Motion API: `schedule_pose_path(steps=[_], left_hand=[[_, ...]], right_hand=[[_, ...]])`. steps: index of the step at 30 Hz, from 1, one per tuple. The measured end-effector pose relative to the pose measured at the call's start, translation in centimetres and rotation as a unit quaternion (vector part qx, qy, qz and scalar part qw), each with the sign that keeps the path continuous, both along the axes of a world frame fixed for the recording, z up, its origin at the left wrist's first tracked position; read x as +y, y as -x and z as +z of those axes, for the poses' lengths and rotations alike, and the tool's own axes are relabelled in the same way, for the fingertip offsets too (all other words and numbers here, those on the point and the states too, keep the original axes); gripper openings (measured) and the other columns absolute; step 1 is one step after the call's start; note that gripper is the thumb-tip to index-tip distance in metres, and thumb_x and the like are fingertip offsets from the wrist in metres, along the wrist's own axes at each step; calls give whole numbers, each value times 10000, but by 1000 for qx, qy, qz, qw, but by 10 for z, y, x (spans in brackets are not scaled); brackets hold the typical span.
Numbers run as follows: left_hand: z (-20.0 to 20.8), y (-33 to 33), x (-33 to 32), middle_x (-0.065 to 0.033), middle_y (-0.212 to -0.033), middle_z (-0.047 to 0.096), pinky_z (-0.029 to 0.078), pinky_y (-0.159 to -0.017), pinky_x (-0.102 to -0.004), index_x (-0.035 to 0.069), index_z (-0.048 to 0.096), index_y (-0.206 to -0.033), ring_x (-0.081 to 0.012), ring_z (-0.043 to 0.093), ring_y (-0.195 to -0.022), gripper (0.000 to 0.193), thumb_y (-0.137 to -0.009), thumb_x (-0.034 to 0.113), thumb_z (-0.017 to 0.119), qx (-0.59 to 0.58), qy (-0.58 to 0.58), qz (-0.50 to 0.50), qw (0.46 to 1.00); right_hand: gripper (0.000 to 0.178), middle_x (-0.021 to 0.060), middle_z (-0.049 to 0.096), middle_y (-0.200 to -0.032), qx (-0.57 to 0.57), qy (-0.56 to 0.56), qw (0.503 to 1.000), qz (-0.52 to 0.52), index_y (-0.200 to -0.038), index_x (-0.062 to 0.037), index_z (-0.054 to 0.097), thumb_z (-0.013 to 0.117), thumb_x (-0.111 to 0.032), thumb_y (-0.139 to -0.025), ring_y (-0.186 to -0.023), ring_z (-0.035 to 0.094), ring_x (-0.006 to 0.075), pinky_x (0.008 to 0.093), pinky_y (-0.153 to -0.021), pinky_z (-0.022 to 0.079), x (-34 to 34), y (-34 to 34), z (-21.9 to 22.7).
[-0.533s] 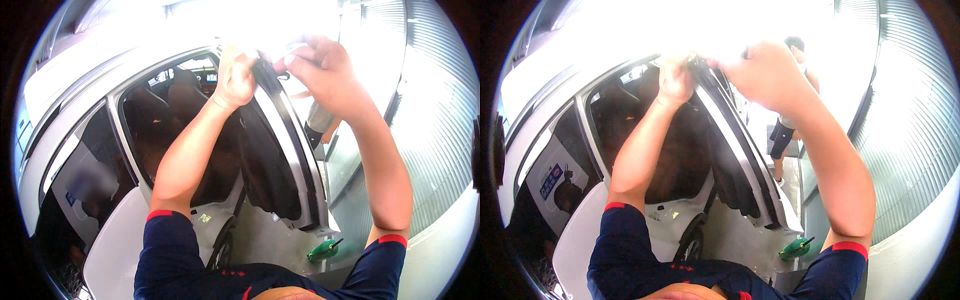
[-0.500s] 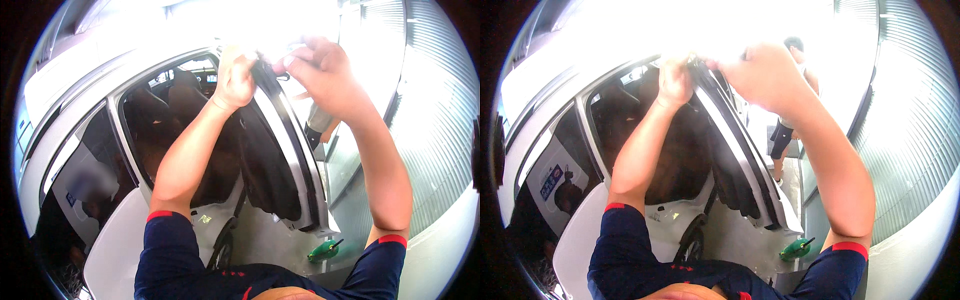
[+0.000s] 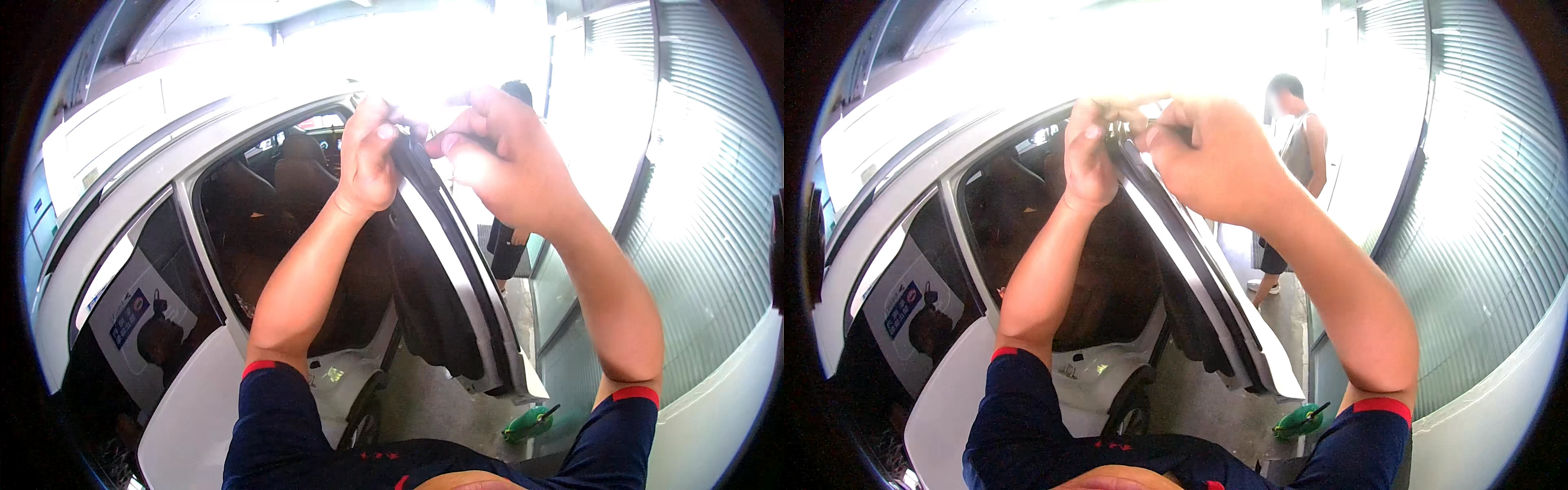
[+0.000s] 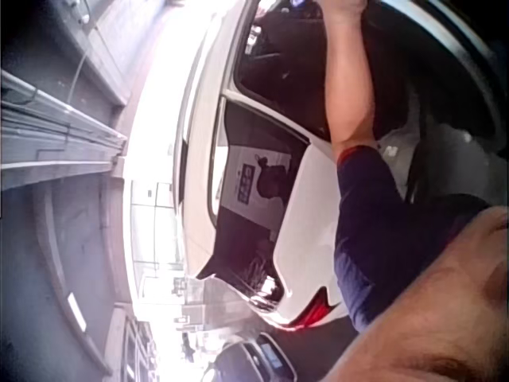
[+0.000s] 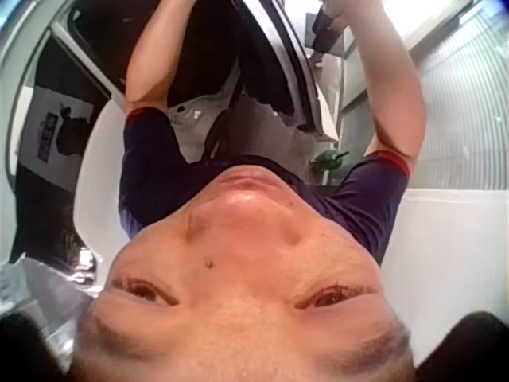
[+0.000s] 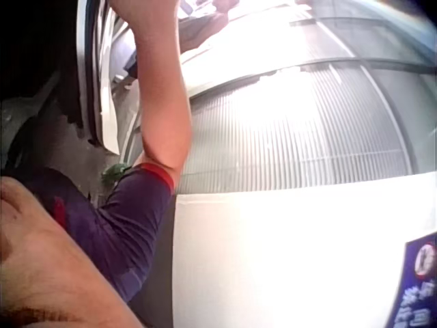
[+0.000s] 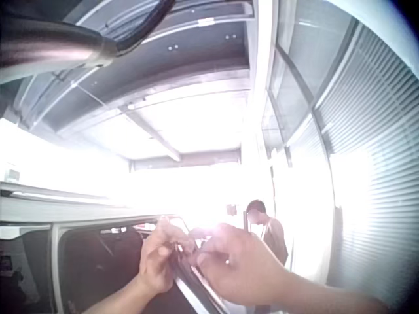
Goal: The person installs a rubber seal onto the upper frame of a car door by pressing it into place by hand, then closes the door.
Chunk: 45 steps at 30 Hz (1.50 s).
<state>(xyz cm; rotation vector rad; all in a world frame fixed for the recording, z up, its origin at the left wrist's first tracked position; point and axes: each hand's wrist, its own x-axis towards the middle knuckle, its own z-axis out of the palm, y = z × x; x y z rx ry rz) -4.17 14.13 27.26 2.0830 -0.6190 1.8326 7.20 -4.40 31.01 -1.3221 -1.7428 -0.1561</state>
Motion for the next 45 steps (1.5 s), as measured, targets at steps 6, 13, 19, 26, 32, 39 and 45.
schedule_pose_path(steps=[6, 13, 19, 26, 32, 39, 45], left_hand=[[-2, -9, -17, -91, -850, 612, 450, -826, -328, -8, 355, -1390, -177, 578, -842, 631, -977, 458, 457, -14, 117, -140, 983], [0, -5, -6, -131, -882, 645, 410, -872, -339, -13, 287, -1437, -187, 570, -833, 631, -1012, 428, 439, -6, 35, -108, 994], [-6, -6, -6, -129, -881, 643, 413, -829, -318, -9, 262, -1452, -167, 562, -795, 625, -1033, 424, 426, -24, 0, -91, 996], [0, -6, -3, -94, -823, 621, 412, -778, -302, -31, 311, -1427, -150, 547, -751, 613, -1044, 434, 425, 2, -26, -90, 996], [4, 0, -10, -90, -827, 636, 418, -799, -310, -61, 363, -1373, -146, 558, -772, 592, -1044, 429, 414, 30, -13, -55, 998], [0, 3, -5, -99, -849, 651, 431, -811, -316, -48, 421, -1306, -146, 555, -796, 546, -1044, 432, 411, 46, 34, -59, 997], [1, -1, -7, -111, -844, 652, 439, -770, -297, -37, 420, -1286, -146, 549, -784, 512, -1052, 418, 406, 47, 25, -110, 993]], right_hand=[[315, 83, 747, -915, -22, -36, 999, 5, -1232, -46, 618, 590, -77, -920, -891, 698, 152, 309, -828, 508, 5, -7, -7], [225, 114, 715, -896, -50, -166, 980, 96, -1123, -20, 620, 578, -15, -901, -699, 681, 229, 339, -672, 514, 12, -10, -12], [141, 147, 695, -1116, -5, -125, 986, 112, -1022, 24, 649, 614, 35, -886, -775, 718, 208, 286, -710, 526, 6, -6, -11], [234, 66, 718, -914, -7, -160, 981, 107, -1091, -9, 610, 617, 40, -863, -730, 708, 181, 267, -782, 505, 9, -5, -14], [314, 149, 677, -928, -72, -187, 975, 91, -1164, -23, 529, 582, 34, -860, -813, 736, 312, 377, -678, 553, 11, -7, -15], [271, 155, 687, -986, -86, -213, 969, 92, -1133, -20, 539, 597, 35, -874, -820, 737, 319, 368, -705, 563, 10, -6, -14], [192, 63, 706, -1127, -75, -193, 977, 45, -1041, -94, 654, 630, -28, -862, -991, 670, 208, 516, -1174, 233, 6, -17, -17]])
